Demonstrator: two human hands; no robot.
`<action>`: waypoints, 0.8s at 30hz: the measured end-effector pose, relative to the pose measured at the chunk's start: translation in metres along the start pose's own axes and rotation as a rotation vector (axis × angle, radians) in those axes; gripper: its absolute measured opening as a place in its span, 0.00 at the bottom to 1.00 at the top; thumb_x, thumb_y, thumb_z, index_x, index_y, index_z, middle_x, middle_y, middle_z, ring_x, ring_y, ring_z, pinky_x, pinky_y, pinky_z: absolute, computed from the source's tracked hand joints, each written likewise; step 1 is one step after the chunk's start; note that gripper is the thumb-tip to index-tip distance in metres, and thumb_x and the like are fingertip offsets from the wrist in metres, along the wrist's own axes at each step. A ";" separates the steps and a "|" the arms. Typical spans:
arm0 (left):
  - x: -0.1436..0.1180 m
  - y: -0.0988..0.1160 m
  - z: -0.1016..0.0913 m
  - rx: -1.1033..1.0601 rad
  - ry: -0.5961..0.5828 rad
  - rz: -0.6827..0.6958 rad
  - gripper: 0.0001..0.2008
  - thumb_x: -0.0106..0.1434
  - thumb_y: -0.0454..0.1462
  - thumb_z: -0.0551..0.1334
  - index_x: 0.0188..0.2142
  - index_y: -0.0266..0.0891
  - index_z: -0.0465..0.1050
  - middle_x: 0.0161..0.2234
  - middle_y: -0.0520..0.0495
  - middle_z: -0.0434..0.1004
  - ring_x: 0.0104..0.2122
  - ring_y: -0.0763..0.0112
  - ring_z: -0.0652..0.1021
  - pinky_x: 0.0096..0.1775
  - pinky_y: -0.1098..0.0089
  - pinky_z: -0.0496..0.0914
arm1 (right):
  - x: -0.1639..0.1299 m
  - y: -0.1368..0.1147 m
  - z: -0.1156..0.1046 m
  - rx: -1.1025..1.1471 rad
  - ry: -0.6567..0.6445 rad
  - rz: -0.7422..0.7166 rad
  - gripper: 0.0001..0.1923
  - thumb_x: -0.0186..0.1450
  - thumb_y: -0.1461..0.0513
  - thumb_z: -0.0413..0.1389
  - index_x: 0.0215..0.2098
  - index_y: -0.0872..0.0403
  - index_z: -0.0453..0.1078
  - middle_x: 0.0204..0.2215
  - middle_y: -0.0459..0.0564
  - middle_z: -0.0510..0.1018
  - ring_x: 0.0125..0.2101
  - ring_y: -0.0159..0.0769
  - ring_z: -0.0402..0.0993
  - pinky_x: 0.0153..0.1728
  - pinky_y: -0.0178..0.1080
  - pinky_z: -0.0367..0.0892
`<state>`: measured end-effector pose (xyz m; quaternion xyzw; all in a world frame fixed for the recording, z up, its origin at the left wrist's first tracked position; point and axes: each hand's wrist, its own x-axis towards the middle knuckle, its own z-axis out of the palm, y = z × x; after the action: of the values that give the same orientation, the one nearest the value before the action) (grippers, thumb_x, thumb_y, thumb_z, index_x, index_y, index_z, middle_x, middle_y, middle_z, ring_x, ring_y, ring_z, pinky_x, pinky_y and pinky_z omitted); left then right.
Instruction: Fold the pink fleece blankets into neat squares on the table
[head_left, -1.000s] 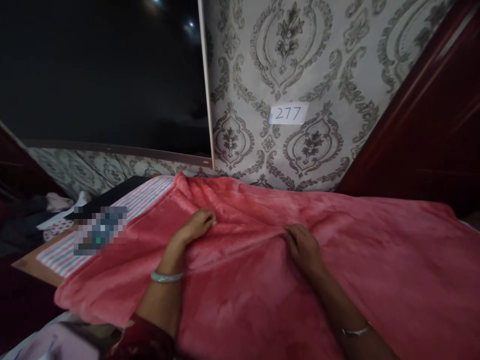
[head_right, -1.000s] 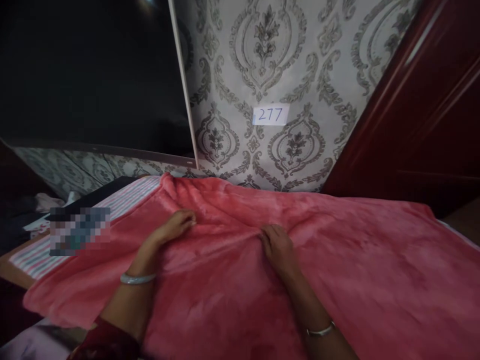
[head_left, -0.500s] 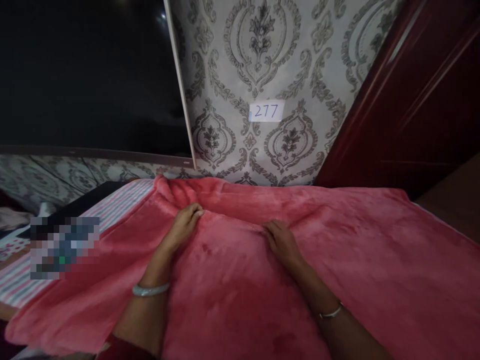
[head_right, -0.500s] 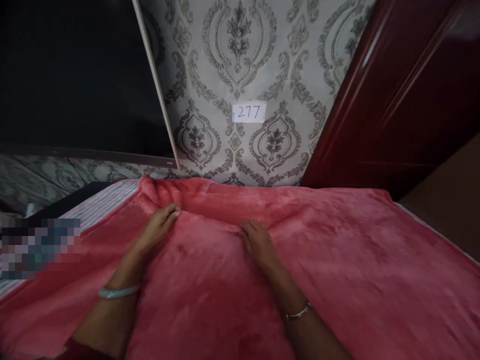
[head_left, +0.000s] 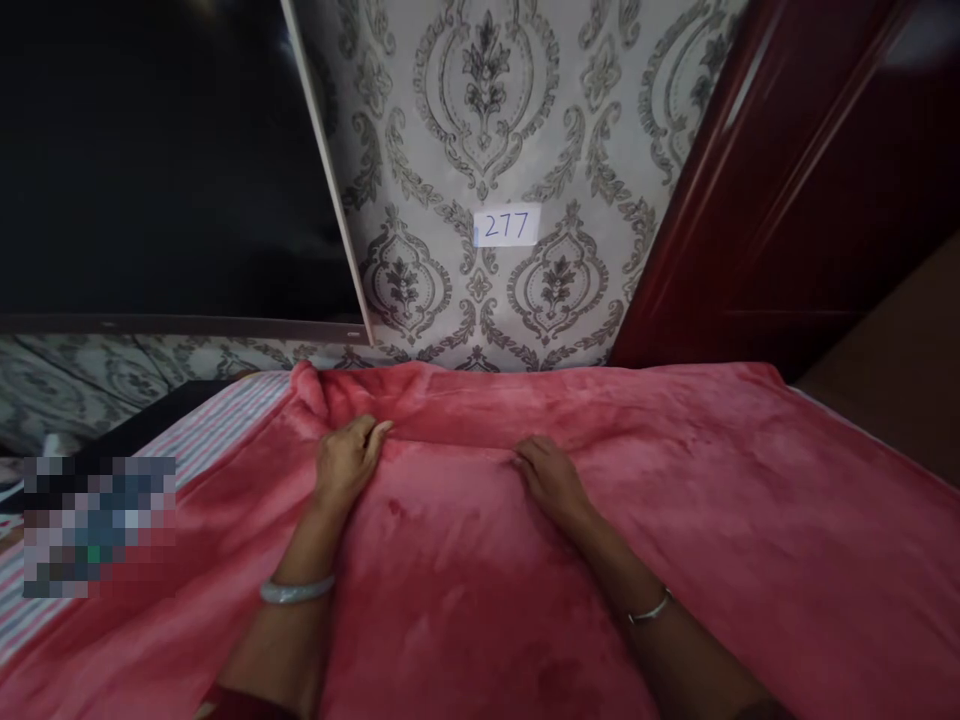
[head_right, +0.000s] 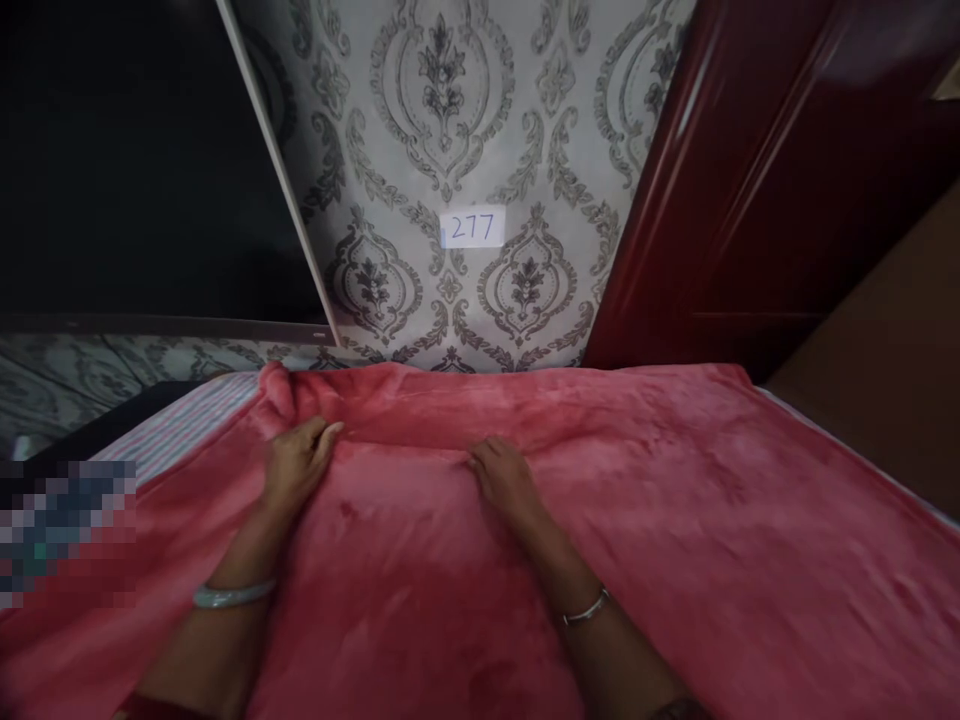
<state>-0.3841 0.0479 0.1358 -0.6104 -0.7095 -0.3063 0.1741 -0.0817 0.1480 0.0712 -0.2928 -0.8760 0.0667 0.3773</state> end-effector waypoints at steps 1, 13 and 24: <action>0.001 0.001 0.001 0.029 0.009 0.006 0.19 0.68 0.45 0.51 0.23 0.42 0.64 0.22 0.49 0.68 0.24 0.67 0.69 0.30 0.68 0.58 | 0.000 0.000 0.000 -0.001 0.008 -0.003 0.11 0.72 0.64 0.48 0.35 0.52 0.71 0.32 0.51 0.76 0.35 0.40 0.71 0.37 0.40 0.67; -0.003 0.052 0.028 -0.124 -0.362 0.334 0.15 0.70 0.42 0.52 0.38 0.40 0.75 0.37 0.43 0.79 0.39 0.59 0.75 0.45 0.59 0.66 | 0.002 0.000 -0.002 -0.033 0.060 0.014 0.13 0.73 0.62 0.47 0.35 0.53 0.71 0.32 0.52 0.75 0.35 0.40 0.70 0.38 0.41 0.66; -0.002 0.048 0.032 -0.057 -0.407 0.216 0.15 0.68 0.42 0.53 0.30 0.39 0.71 0.30 0.45 0.77 0.31 0.64 0.76 0.34 0.67 0.65 | 0.000 0.002 -0.001 0.019 0.091 -0.010 0.12 0.73 0.61 0.48 0.35 0.53 0.72 0.31 0.52 0.75 0.35 0.41 0.70 0.38 0.42 0.66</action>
<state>-0.3327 0.0702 0.1211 -0.7367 -0.6515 -0.1762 0.0421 -0.0799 0.1499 0.0718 -0.2877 -0.8586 0.0599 0.4200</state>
